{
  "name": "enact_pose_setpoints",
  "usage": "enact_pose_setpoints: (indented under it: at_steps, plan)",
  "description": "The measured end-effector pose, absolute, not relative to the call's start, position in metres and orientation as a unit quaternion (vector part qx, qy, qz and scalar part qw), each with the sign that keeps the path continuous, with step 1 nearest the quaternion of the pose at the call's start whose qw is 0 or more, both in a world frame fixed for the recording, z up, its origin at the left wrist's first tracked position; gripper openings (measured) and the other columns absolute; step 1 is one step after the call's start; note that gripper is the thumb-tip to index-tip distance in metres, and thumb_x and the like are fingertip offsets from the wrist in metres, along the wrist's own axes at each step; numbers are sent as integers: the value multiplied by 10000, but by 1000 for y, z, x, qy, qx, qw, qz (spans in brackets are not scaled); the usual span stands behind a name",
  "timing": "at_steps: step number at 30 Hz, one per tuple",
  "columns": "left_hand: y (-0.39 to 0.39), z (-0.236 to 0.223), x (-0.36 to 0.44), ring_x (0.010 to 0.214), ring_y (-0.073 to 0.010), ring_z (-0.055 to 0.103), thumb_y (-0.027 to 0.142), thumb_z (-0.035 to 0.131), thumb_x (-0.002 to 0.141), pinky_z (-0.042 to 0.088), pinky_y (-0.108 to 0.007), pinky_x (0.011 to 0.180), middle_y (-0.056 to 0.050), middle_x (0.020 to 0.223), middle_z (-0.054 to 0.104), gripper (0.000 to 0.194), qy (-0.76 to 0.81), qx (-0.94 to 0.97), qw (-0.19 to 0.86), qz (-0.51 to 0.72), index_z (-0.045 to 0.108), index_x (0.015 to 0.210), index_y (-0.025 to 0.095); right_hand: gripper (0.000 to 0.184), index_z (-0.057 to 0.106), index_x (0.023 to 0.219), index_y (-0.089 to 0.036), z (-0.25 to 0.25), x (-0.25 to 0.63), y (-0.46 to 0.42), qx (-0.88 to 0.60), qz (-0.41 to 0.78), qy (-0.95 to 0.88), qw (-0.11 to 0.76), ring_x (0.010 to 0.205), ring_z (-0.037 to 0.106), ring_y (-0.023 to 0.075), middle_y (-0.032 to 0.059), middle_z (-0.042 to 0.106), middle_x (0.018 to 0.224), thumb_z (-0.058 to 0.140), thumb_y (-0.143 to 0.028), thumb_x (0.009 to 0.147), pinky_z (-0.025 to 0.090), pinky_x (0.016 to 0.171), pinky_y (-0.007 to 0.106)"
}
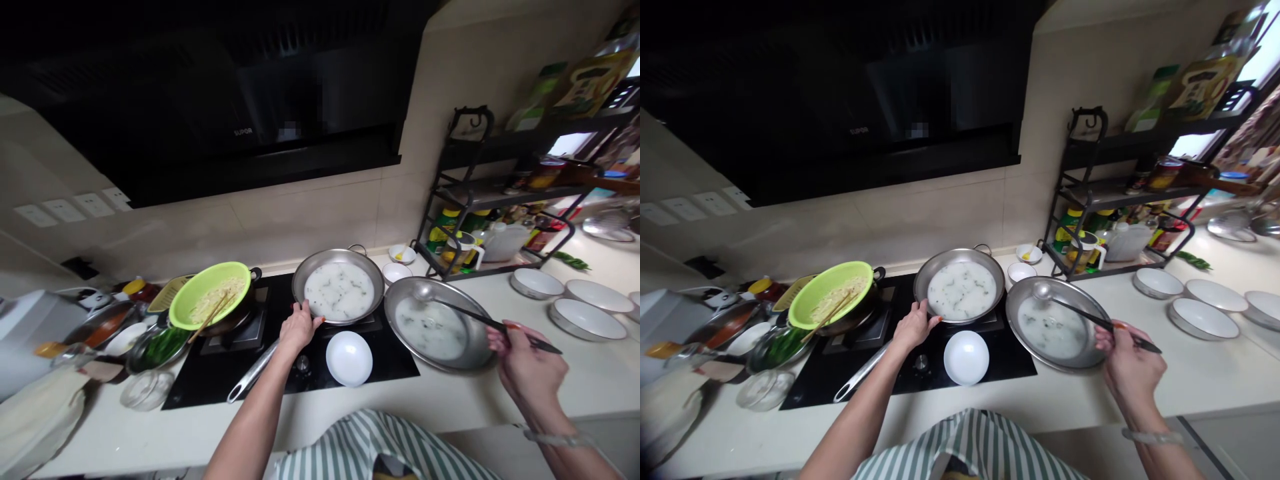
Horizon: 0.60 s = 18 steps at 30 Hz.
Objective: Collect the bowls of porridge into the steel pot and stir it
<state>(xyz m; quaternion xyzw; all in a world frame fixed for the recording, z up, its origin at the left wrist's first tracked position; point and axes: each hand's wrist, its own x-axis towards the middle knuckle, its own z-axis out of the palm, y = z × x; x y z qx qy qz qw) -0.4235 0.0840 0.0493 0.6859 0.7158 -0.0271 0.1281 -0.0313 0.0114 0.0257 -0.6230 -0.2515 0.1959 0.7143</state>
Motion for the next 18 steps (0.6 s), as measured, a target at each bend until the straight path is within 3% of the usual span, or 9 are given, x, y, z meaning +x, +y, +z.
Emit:
enact_pose_setpoints:
  at_steps: [3, 6, 10, 15, 18]
  plan:
    - [84, 48, -424, 1046, -307, 634, 539, 392, 906, 487, -378, 793, -190, 1344, 459, 585, 717, 685, 127, -26, 347, 1386, 206, 215, 613, 809, -215, 47, -50, 21, -565, 272, -212, 749, 480, 583, 173, 105, 643, 617, 724, -333, 668, 440, 387, 287]
    - [84, 50, -424, 1043, -312, 635, 538, 394, 906, 489, -383, 789, -190, 1339, 461, 595, 717, 685, 128, -27, 341, 1391, 199, 261, 613, 845, -203, 61, -77, 30, -545, 289, -276, 737, 499, 602, 190, 62, 634, 587, 722, -374, 681, 476, 417, 296]
    - [84, 53, -422, 1050, -320, 631, 540, 394, 906, 491, -389, 781, -183, 1317, 472, 597, 718, 683, 131, -27, 346, 1387, 190, 293, 603, 914, -205, 60, -109, 44, -539, 257, -443, 668, 489, 610, 212, 0, 576, 499, 619, -471, 794, 551, 544, 369]
    - [84, 52, -422, 1059, -302, 627, 531, 391, 911, 486, -371, 785, -172, 1300, 484, 579, 718, 683, 131, -21, 348, 1382, 198, 268, 627, 946, -202, 39, -129, 63, -534, 188, -600, 565, 484, 592, 181, 68, 667, 725, 528, -438, 863, 516, 474, 326]
    - [84, 52, -423, 1056, -296, 629, 539, 386, 909, 483, -365, 779, -166, 1292, 487, 572, 718, 683, 133, -20, 354, 1373, 206, 272, 640, 943, -190, 28, -136, 72, -538, 164, -635, 530, 483, 589, 178, 82, 681, 757, 507, -417, 872, 517, 490, 330]
